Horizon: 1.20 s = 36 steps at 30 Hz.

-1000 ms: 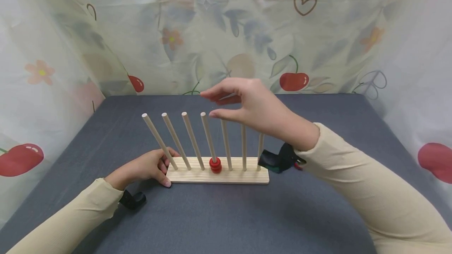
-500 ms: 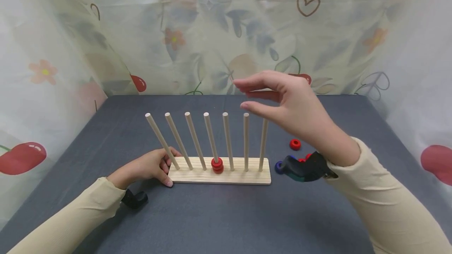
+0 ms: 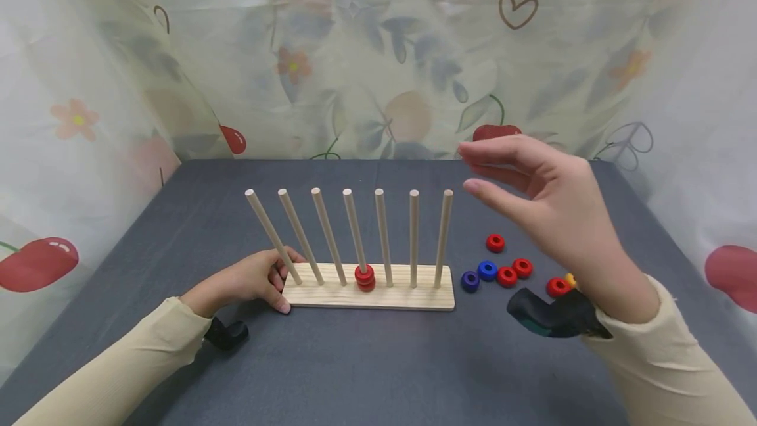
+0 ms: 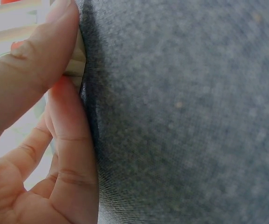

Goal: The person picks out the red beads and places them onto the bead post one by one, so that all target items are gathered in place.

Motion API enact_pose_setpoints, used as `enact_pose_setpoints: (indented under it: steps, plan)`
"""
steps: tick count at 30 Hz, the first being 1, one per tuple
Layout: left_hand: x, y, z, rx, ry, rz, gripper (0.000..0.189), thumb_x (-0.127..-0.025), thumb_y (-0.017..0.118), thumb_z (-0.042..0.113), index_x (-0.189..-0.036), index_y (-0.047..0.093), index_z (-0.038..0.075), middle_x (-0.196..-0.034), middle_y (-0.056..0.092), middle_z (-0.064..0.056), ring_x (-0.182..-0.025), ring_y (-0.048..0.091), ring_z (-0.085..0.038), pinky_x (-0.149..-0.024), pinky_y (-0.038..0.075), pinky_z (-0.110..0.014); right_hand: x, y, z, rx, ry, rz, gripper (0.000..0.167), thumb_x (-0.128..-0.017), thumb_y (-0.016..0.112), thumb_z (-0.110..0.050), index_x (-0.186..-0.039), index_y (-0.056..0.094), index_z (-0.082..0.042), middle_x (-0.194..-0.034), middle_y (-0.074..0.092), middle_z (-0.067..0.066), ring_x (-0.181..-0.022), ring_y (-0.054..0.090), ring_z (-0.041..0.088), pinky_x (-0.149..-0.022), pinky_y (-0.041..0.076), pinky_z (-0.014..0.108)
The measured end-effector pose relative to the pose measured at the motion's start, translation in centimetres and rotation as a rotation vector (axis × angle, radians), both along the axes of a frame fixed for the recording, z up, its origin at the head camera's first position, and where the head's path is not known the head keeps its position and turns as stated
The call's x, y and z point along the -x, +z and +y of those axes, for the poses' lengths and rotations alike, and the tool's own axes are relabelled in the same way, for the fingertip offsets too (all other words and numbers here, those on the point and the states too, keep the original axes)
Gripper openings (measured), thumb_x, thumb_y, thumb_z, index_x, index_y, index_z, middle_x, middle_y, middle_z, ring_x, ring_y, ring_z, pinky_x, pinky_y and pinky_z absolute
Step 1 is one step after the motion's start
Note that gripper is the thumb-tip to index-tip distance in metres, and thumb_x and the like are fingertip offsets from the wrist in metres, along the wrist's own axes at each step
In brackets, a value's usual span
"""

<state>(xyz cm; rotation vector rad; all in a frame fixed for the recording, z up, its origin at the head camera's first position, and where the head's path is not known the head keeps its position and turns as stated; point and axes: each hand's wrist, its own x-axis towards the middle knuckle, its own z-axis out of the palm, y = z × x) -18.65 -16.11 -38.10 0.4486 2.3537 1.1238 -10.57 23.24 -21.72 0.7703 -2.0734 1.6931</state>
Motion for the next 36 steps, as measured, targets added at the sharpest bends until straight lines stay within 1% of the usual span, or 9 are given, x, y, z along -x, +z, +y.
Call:
enact_pose_setpoints:
  steps: [4,6,11,14,19,23,27,32,36]
  plan:
    - [0.0,-0.1,0.0,-0.017,0.004,-0.011,0.079,-0.058,0.089,-0.004,-0.128,0.053,-0.004,-0.087,0.053,-0.011,-0.072,0.053,-0.019,-0.065,0.048,-0.030,-0.5,-0.8,1.2,-0.081,-0.134,-0.018,0.037,-0.079,0.067,0.017,-0.116,0.063,0.011,-0.113,0.069,0.007,-0.102,0.067,0.012,-0.082,0.051,0.017]
    - [0.0,-0.1,0.0,-0.017,0.008,-0.015,0.079,-0.058,0.089,-0.004,-0.128,0.052,-0.004,-0.087,0.053,-0.011,-0.072,0.053,-0.019,-0.065,0.049,-0.029,-0.7,-1.2,1.7,-0.150,-0.221,-0.035,0.038,-0.080,0.068,0.014,-0.117,0.063,0.008,-0.114,0.069,0.003,-0.102,0.067,0.009,-0.081,0.050,0.016]
    - [0.0,-0.1,0.0,-0.006,0.008,-0.004,0.078,-0.058,0.090,-0.003,-0.127,0.054,-0.003,-0.086,0.053,-0.010,-0.071,0.051,-0.018,-0.063,0.046,-0.028,-0.9,-2.5,2.9,-0.235,-0.332,-0.079,0.039,-0.082,0.069,0.009,-0.120,0.064,0.003,-0.113,0.070,-0.004,-0.100,0.067,0.004,-0.080,0.049,0.012]
    - [0.0,-0.1,0.0,-0.003,0.005,0.003,0.077,-0.058,0.089,-0.003,-0.126,0.054,-0.002,-0.086,0.053,-0.010,-0.071,0.051,-0.019,-0.062,0.045,-0.029,-0.7,-3.6,3.9,-0.250,-0.362,-0.107,0.038,-0.083,0.070,0.006,-0.121,0.064,0.001,-0.113,0.069,-0.006,-0.099,0.067,0.001,-0.080,0.048,0.010]
    - [0.0,0.0,0.0,-0.002,0.006,-0.003,0.077,-0.058,0.089,-0.004,-0.126,0.054,-0.003,-0.086,0.053,-0.010,-0.072,0.051,-0.019,-0.063,0.046,-0.029,-0.6,-5.8,5.6,-0.271,-0.408,-0.191,0.038,-0.085,0.071,-0.002,-0.122,0.064,-0.003,-0.112,0.068,-0.014,-0.099,0.065,-0.004,-0.078,0.047,0.008]
    - [0.0,0.0,0.1,0.004,0.017,-0.013,0.078,-0.057,0.089,-0.004,-0.126,0.054,-0.002,-0.086,0.052,-0.010,-0.072,0.051,-0.019,-0.064,0.046,-0.029,-0.6,-7.6,6.8,-0.300,-0.430,-0.304,0.039,-0.087,0.071,-0.011,-0.125,0.062,-0.007,-0.111,0.066,-0.020,-0.095,0.065,-0.008,-0.074,0.048,0.008]
    - [0.1,0.0,0.2,0.014,0.025,-0.013,0.077,-0.057,0.090,-0.004,-0.125,0.056,0.000,-0.085,0.051,-0.010,-0.071,0.050,-0.018,-0.062,0.044,-0.028,-0.6,-9.4,7.8,-0.364,-0.452,-0.411,0.043,-0.089,0.071,-0.027,-0.128,0.061,-0.013,-0.111,0.064,-0.023,-0.093,0.061,-0.015,-0.071,0.049,0.009]
    - [0.0,0.1,0.2,0.025,0.042,-0.018,0.077,-0.056,0.090,-0.004,-0.126,0.057,0.002,-0.085,0.050,-0.010,-0.071,0.049,-0.018,-0.062,0.043,-0.028,-0.6,-11.2,8.6,-0.446,-0.462,-0.493,0.048,-0.087,0.069,-0.041,-0.128,0.060,-0.019,-0.112,0.062,-0.026,-0.096,0.055,-0.019,-0.073,0.046,0.007]
    - [0.0,0.2,0.2,0.038,0.048,-0.018,0.078,-0.057,0.090,-0.002,-0.126,0.057,0.003,-0.085,0.050,-0.009,-0.072,0.049,-0.018,-0.063,0.042,-0.028,-0.5,-12.5,9.2,-0.481,-0.433,-0.524,0.048,-0.088,0.069,-0.041,-0.128,0.060,-0.015,-0.108,0.060,-0.031,-0.095,0.054,-0.020,-0.071,0.048,0.010]
